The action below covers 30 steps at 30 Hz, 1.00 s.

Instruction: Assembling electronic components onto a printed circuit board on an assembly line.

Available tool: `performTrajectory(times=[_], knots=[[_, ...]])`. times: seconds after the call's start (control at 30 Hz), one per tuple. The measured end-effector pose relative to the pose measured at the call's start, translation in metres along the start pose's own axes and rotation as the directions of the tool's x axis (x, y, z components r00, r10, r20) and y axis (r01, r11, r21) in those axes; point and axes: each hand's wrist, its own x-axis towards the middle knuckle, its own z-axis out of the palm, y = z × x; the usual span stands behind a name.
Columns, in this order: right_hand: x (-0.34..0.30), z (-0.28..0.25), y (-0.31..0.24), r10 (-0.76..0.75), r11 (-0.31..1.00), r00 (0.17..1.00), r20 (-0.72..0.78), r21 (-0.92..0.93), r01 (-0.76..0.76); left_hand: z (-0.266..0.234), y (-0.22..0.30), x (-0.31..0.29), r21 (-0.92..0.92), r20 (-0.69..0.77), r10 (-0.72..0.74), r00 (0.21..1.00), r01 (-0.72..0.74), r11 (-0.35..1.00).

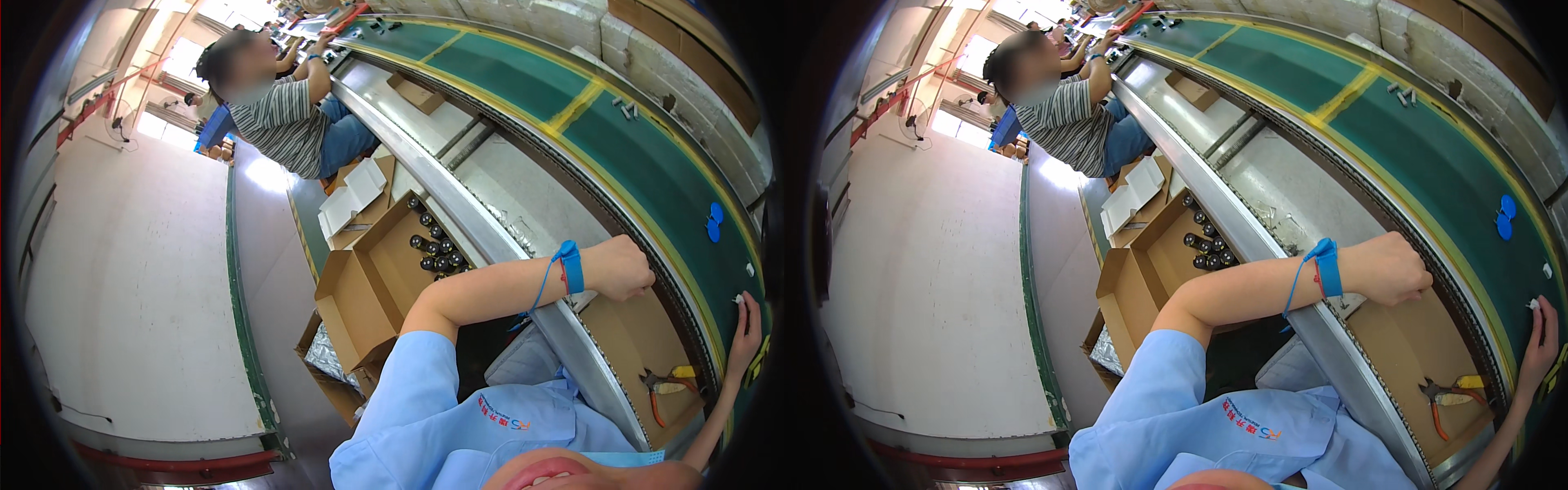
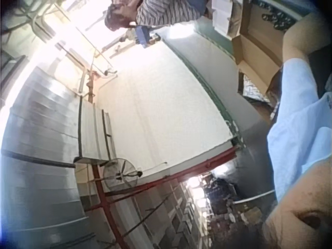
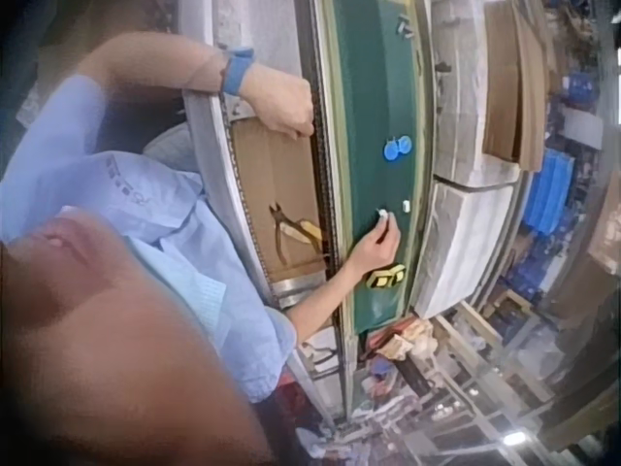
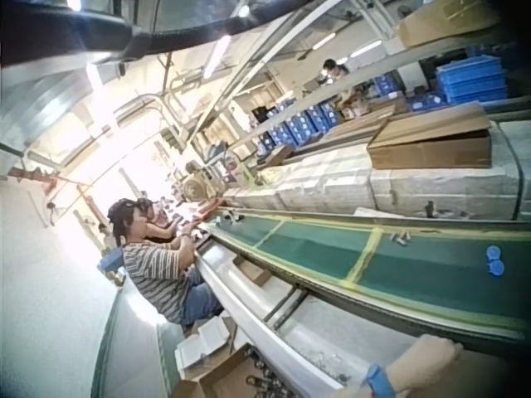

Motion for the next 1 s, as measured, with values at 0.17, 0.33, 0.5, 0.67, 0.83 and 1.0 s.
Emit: performTrajectory(times=[0.17,0.33,0.5,0.67,0.83,1.0], knots=[[0.007,-0.002,-0.005,-0.053,0.997,0.998,-0.015,-0.050,0.053,-0.003,-0.002,-0.001,0.017,0.017,0.007,1.000,-0.007,1.000],[0.006,-0.003,-0.007,-0.037,0.999,0.999,-0.032,-0.023,0.037,-0.004,-0.002,0.001,0.018,0.039,0.008,0.999,-0.008,1.000],[0.009,-0.001,-0.016,-0.069,0.997,0.995,-0.066,-0.038,0.067,-0.003,-0.003,-0.002,0.017,0.020,0.015,1.000,-0.016,1.000],[0.006,-0.003,-0.013,-0.054,0.998,0.998,-0.034,-0.047,0.053,-0.005,-0.001,-0.001,0.025,0.000,0.014,1.000,-0.014,1.000],[0.008,-0.002,-0.009,-0.061,0.998,0.997,-0.039,-0.031,0.060,-0.007,-0.001,-0.002,0.032,-0.022,0.017,1.000,-0.016,0.999],[0.009,0.001,-0.010,-0.019,0.999,0.998,-0.059,0.047,0.022,-0.015,-0.001,-0.004,0.035,-0.092,0.001,0.996,0.002,0.999]])
